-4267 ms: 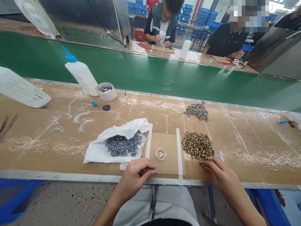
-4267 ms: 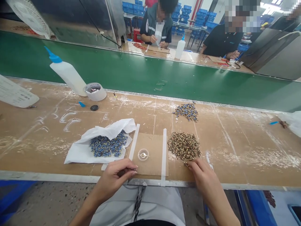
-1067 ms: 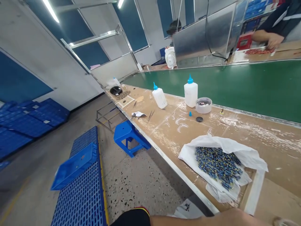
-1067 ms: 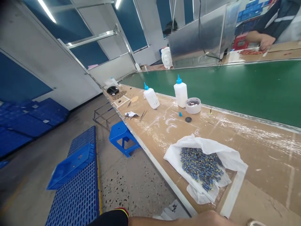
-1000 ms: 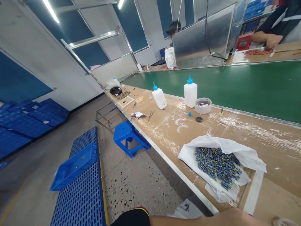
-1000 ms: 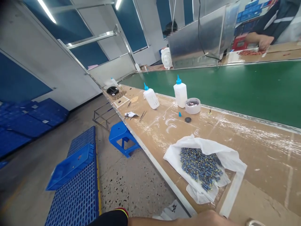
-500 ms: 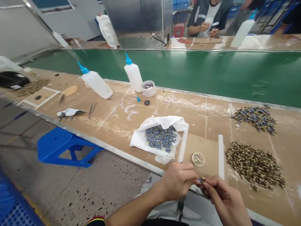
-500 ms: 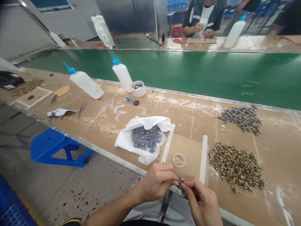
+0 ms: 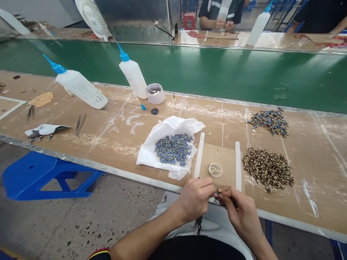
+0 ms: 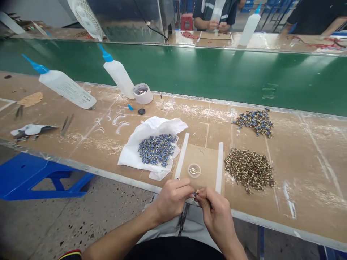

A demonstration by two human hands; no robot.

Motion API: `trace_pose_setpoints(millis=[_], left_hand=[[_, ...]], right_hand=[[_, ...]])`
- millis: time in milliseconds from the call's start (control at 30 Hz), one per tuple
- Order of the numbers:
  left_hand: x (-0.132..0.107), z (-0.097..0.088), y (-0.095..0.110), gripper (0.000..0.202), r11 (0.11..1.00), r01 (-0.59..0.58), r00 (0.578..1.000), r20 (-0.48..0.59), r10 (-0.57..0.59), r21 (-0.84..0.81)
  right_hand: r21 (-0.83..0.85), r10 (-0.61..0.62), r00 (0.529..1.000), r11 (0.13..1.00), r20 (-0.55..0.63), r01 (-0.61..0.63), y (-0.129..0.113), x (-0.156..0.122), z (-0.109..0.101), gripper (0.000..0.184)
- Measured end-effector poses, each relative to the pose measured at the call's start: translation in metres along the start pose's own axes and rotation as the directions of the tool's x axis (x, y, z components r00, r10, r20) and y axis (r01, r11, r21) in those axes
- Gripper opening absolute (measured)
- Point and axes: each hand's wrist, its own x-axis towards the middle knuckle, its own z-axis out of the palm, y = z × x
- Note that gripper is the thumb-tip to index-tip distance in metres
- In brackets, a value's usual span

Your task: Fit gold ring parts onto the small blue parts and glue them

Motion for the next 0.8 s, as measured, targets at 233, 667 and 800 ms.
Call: trace_pose_setpoints(millis=[233,667,800], left_hand=[[0.006,-0.009,-0.004,0.022,0.977,0.063,0.998,0.018,-0.061,-0.203],[0.012,-0.028,-0.009,0.023,0.966,0.027,0.967,0.252,0.04,-0.258],[0.013,-0.029,-0.01,0.025,0.963,-0.004,0.961,0.265,0.078,-0.27]], right_hand=[[0.168,0.12,0.991,0.977,0.058,-0.129,0.003,0.001,-0.006,0.01],[0.154,-0.159,0.987,0.976,0.034,0.152,0.006,0.003,-0.015,0.027],[0.112,-0.164,0.986,0.981,0.014,0.161,0.005,0.003,-0.014,0.02]])
